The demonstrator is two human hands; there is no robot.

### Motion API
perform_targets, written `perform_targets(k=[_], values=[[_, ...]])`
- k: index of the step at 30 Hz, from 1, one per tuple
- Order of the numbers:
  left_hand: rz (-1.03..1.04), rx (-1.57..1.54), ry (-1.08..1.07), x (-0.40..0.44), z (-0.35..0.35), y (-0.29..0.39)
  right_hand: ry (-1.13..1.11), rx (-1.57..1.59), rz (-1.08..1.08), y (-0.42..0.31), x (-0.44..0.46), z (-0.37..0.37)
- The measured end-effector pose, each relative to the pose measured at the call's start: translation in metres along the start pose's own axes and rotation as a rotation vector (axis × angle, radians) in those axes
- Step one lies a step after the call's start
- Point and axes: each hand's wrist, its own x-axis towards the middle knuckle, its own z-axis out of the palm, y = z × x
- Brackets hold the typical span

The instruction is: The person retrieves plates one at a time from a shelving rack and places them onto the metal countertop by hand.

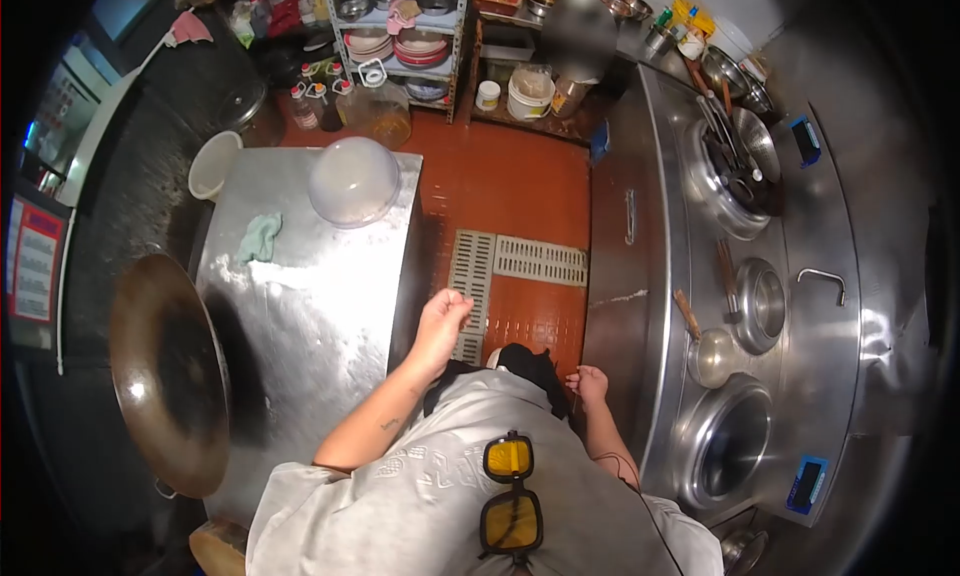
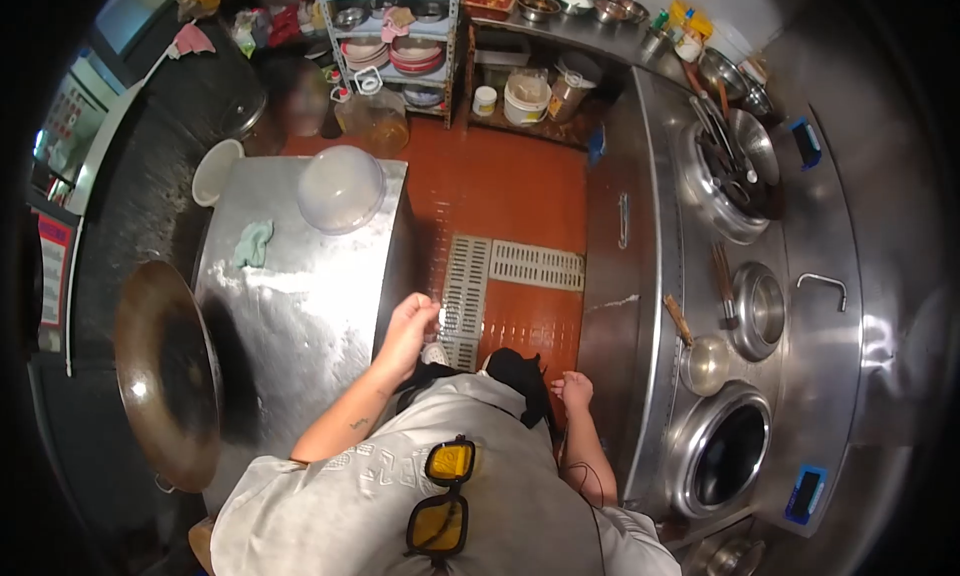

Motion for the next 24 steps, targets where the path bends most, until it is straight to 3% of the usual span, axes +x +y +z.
perform_targets(k=[11,17,24], values=[[-0.023,0.098,0.036,0.100,0.014,-0.006,-0.074,-0.018,-0.122,-0.101,0.079,0.030],[-0.013,0.074,0.133,0.181,0.058,0.024,-0.191,-0.055,-0.108,-0.185,0.173,0.054],[0.084,0.159,0.080,0.278,0.134,0.058,-0.272,-0.013,-0.301,-0.325,0.231,0.077]])
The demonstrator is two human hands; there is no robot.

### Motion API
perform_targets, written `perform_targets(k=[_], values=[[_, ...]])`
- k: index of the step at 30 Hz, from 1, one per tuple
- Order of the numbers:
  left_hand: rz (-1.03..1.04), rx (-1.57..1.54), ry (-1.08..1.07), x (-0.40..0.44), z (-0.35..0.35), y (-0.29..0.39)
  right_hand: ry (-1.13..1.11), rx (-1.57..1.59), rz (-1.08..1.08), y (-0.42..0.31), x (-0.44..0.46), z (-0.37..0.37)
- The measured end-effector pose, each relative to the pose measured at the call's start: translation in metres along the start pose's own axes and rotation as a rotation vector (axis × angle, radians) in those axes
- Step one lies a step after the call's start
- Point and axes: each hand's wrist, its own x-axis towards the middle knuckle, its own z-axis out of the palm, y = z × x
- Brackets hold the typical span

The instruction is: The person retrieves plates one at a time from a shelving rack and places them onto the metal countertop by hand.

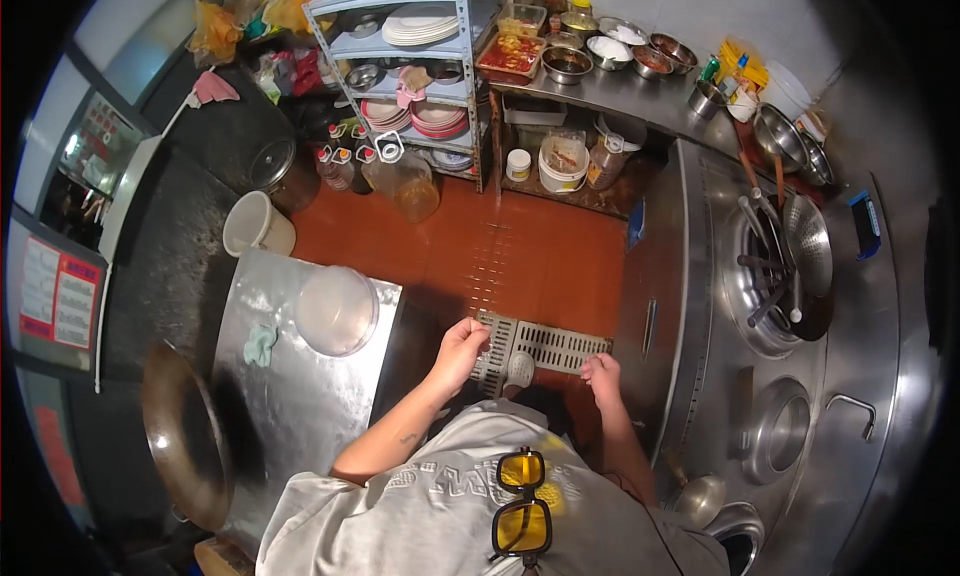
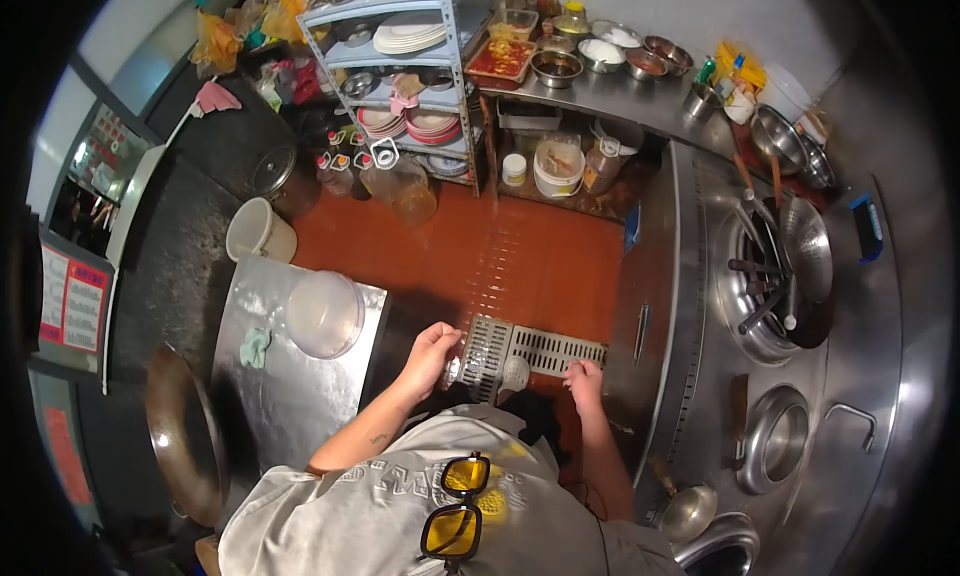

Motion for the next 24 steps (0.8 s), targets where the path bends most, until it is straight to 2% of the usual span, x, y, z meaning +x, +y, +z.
perform_targets(k=[4,9,14,16,24], values=[[-0.016,0.057,-0.005,0.024,0.025,0.020,-0.068,0.095,-0.044,-0.048,0.032,0.006],[-0.004,0.066,0.055,0.056,0.018,0.026,-0.184,0.097,-0.058,-0.109,0.062,0.040],[-0.058,-0.060,0.085,0.100,0.011,0.041,-0.266,0.017,-0.132,-0.161,0.093,0.081],[-0.096,-0.113,0.075,0.128,0.003,0.047,-0.305,-0.008,-0.174,-0.180,0.111,0.094],[0.029,-0.069,-0.005,0.268,-0.021,0.093,-0.355,-0.124,-0.327,-0.296,0.183,0.164]])
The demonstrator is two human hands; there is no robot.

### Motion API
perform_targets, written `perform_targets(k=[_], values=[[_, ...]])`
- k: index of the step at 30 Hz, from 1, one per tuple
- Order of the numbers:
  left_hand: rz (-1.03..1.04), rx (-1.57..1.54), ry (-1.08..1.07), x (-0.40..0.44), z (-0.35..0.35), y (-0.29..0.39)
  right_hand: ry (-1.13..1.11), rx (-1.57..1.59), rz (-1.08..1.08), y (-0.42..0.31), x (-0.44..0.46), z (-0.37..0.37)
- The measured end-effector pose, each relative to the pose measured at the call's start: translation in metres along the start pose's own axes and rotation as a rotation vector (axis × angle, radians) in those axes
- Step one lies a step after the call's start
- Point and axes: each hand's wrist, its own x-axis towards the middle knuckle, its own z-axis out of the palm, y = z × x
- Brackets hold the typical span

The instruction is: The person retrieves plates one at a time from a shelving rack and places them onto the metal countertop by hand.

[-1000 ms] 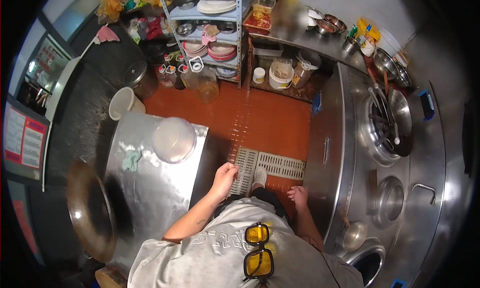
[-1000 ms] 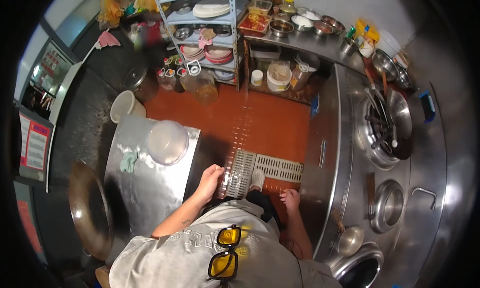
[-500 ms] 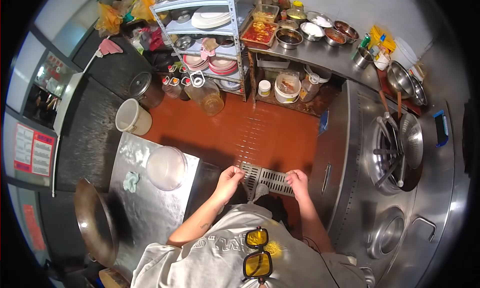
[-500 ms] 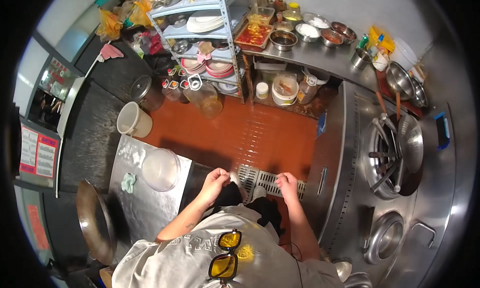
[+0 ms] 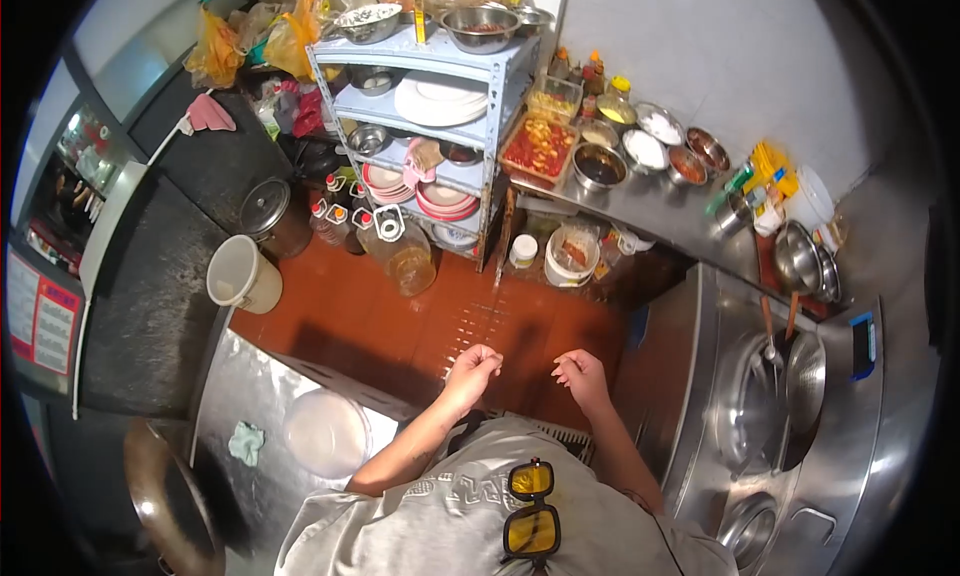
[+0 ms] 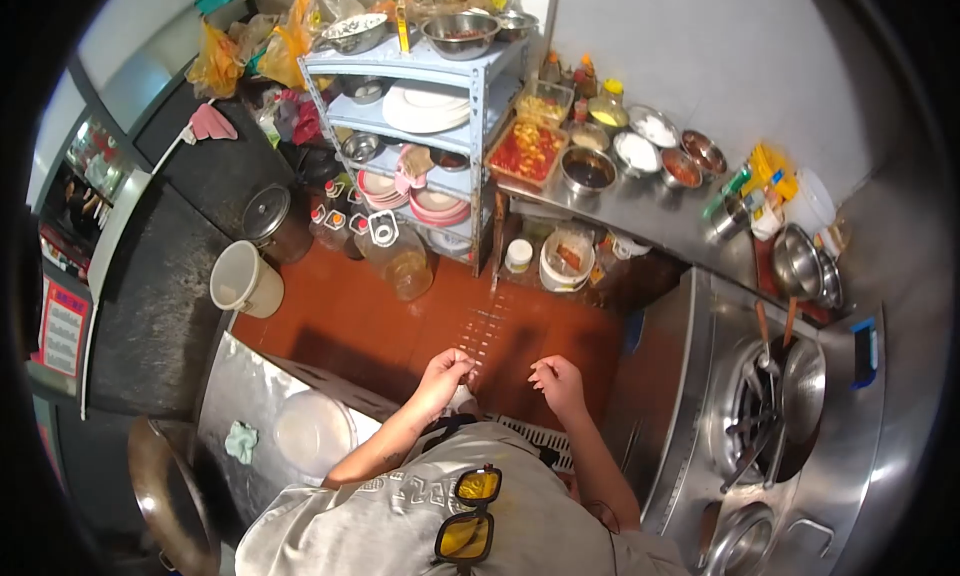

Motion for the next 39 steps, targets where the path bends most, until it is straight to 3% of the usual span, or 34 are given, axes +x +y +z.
perform_targets(k=[5,13,25,37,39], values=[[0.079,0.011,-0.051,0.059,-0.022,0.047,-0.054,0.041,0.015,-0.046,0.074,0.039],[0.126,-0.043,0.084,0.107,-0.070,0.084,-0.244,0.056,0.096,-0.082,0.162,0.096],[0.105,-0.122,0.366,0.206,-0.136,0.143,-0.478,0.098,-0.011,-0.143,0.339,0.154],[0.222,0.024,0.454,0.332,-0.150,0.247,-0.420,0.440,-0.007,-0.219,0.475,0.189],[0.190,0.058,0.449,0.345,-0.153,0.263,-0.329,0.528,0.030,-0.229,0.482,0.196]])
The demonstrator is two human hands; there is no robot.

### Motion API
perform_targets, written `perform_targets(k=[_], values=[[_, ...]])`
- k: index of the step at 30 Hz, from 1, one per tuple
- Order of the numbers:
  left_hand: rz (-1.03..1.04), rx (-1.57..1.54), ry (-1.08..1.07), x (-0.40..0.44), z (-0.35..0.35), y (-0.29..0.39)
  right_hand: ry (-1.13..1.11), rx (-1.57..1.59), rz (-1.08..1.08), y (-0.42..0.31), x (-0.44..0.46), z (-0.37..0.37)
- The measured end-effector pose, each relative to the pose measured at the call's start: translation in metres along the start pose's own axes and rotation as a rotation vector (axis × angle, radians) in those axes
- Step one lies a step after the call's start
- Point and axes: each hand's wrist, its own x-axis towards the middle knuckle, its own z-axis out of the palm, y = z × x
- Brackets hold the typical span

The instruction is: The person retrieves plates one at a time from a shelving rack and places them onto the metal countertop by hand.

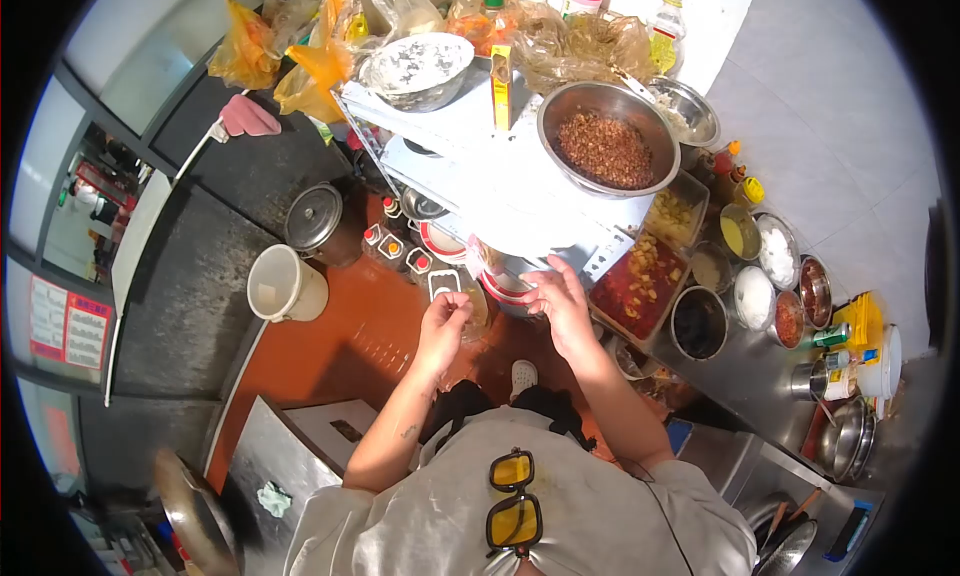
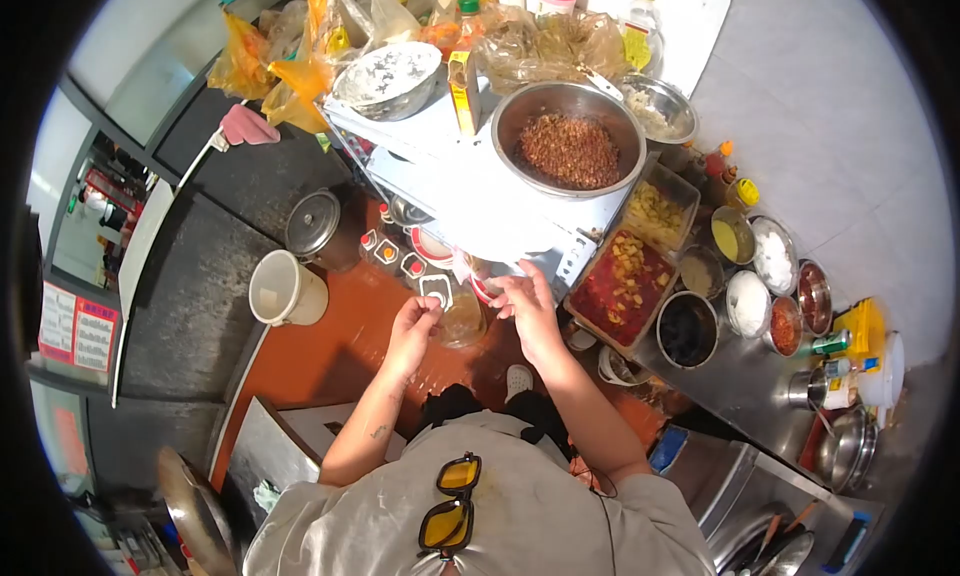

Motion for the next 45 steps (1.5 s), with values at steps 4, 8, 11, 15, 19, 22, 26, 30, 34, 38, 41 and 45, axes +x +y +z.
perform_targets(k=[4,8,11,15,19,22,26,30,34,38,41,45], values=[[0.003,0.045,0.006,0.041,-0.003,0.009,0.069,0.130,-0.003,0.009,0.028,0.001],[0.069,0.076,-0.066,0.084,-0.007,0.023,0.064,0.153,-0.015,0.010,0.038,0.006],[0.110,0.087,-0.070,0.115,-0.004,0.033,0.096,0.172,-0.011,0.004,0.039,0.011],[0.157,0.217,-0.091,0.154,-0.006,0.040,0.130,0.231,0.017,0.002,0.048,0.017],[0.067,0.193,-0.164,0.184,-0.005,0.050,0.182,0.291,0.026,0.002,0.053,0.018],[0.134,0.269,-0.186,0.208,-0.006,0.045,0.243,0.296,0.013,0.009,0.058,0.017],[0.167,0.474,-0.140,0.221,-0.008,0.061,0.294,0.279,0.021,0.009,0.066,0.021],[0.128,0.627,-0.125,0.231,-0.007,0.071,0.298,0.216,0.041,0.017,0.076,0.018],[0.078,0.495,-0.203,0.257,-0.003,0.052,0.351,0.184,0.051,0.007,0.083,0.033],[0.020,0.258,-0.430,0.254,-0.009,0.063,0.381,0.181,0.015,0.005,0.092,0.035],[-0.020,0.182,-0.581,0.253,-0.019,0.073,0.369,0.198,0.030,0.005,0.096,0.027],[-0.090,0.045,-0.610,0.235,-0.030,0.086,0.308,0.169,-0.004,0.001,0.091,0.032]])
